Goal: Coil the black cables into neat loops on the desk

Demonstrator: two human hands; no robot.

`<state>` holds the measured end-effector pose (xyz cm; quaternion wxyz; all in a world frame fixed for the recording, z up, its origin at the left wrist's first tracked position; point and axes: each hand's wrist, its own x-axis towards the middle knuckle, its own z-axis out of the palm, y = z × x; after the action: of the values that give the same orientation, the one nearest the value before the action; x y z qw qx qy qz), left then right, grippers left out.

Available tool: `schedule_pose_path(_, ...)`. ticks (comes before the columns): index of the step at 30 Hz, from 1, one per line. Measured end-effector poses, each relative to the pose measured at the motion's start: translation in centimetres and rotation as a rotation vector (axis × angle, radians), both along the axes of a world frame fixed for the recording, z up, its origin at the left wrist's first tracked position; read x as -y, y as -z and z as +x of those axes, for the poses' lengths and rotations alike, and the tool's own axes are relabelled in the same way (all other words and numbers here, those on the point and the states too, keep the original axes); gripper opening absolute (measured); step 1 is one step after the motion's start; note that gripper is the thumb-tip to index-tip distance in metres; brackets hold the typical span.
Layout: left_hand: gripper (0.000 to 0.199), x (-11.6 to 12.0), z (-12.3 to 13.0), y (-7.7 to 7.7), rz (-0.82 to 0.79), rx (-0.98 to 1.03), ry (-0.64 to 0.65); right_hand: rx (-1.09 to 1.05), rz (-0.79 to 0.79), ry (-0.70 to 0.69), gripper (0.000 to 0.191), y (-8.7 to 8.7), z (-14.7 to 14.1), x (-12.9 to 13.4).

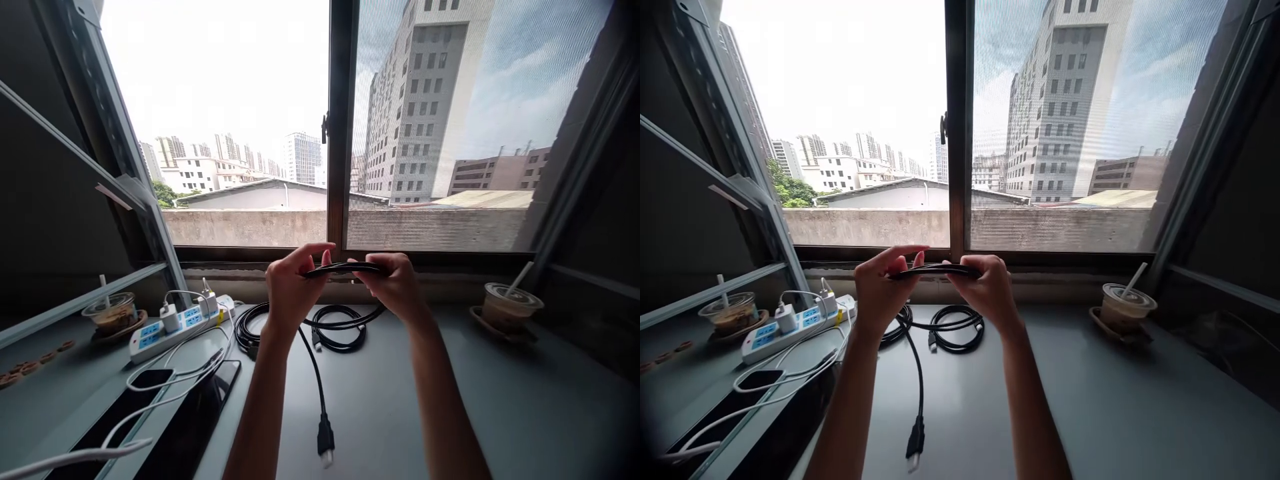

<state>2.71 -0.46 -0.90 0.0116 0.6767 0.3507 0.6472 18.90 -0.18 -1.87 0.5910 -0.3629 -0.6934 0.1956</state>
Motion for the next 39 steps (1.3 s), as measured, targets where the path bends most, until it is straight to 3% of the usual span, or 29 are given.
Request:
schedule_pose_path(3,0.017,-1.7,-0.2,0.4,-0.107,0.163,0.045,-0.245,0.035,0.174,0.041,-0.1,-0.1,-0.4)
schedule_pose_path(6,0.020,-3.3,-0.3,1.1,-0.259,0.319,0.202,-0.618,0.074,0.094,0.042,-0.3,-0.2,-1.0)
schedule_pose_path(8,0.034,-4.1,0.0,1.6,-0.396,0.402,0.356,-0.684,0.057,0.017,0.044,-0.2,-0.2,-1.6)
schedule_pose_path(10,0.045,-4.6,0.2,1.8,-0.507,0.512,0.495,-0.529,0.004,0.047,0.042,0.2,0.0,-2.3)
schedule_pose_path(12,0.050,-4.6,0.2,1.9,-0.544,0.621,0.526,-0.272,-0.017,0.248,0.038,0.6,0.4,-2.9)
schedule_pose_path(14,0.048,-4.2,0.0,1.7,-0.477,0.651,0.422,-0.069,0.017,0.453,0.032,0.9,0.7,-3.3)
schedule_pose_path(15,0.045,-3.9,-0.1,1.6,-0.410,0.617,0.332,-0.023,0.041,0.482,0.028,1.0,0.8,-3.4)
schedule_pose_path(16,0.044,-3.6,-0.3,1.4,-0.332,0.552,0.239,-0.013,0.055,0.440,0.026,1.1,0.8,-3.4)
schedule_pose_path(18,0.043,-2.8,-0.3,1.2,-0.190,0.381,0.088,-0.066,0.034,0.201,0.028,1.1,0.6,-3.0)
schedule_pose_path(21,0.043,-2.4,0.1,1.2,-0.123,0.274,0.016,-0.174,-0.097,-0.207,0.042,0.7,0.4,-1.9)
schedule_pose_path(23,0.040,-2.9,0.2,1.5,-0.234,0.293,0.033,-0.224,-0.174,-0.350,0.046,0.2,0.5,-1.0)
schedule_pose_path(26,0.033,-4.1,0.3,2.4,-0.524,0.259,0.098,-0.353,-0.212,-0.316,0.047,-0.6,0.5,0.4)
schedule_pose_path(28,0.035,-4.6,0.5,2.9,-0.688,0.209,0.167,-0.473,-0.193,-0.246,0.049,-1.0,0.2,1.1)
schedule_pose_path(30,0.049,-4.8,0.9,3.5,-0.853,0.106,0.317,-0.554,-0.138,-0.243,0.051,-1.2,-0.4,1.7)
schedule_pose_path(32,0.064,-4.6,1.7,3.9,-1.035,-0.041,0.594,-0.565,-0.057,-0.301,0.051,-1.1,-1.2,2.2)
schedule_pose_path(34,0.065,-4.4,2.6,4.2,-1.122,-0.114,0.929,-0.540,0.019,-0.361,0.051,-0.9,-1.8,2.5)
schedule_pose_path(36,0.054,-4.3,3.5,4.4,-1.040,0.015,1.150,-0.543,0.071,-0.410,0.053,-0.7,-1.9,2.4)
schedule_pose_path(39,0.038,-4.1,4.1,3.9,-0.769,0.360,1.180,-0.653,0.091,-0.460,0.057,-0.7,-1.2,1.6)
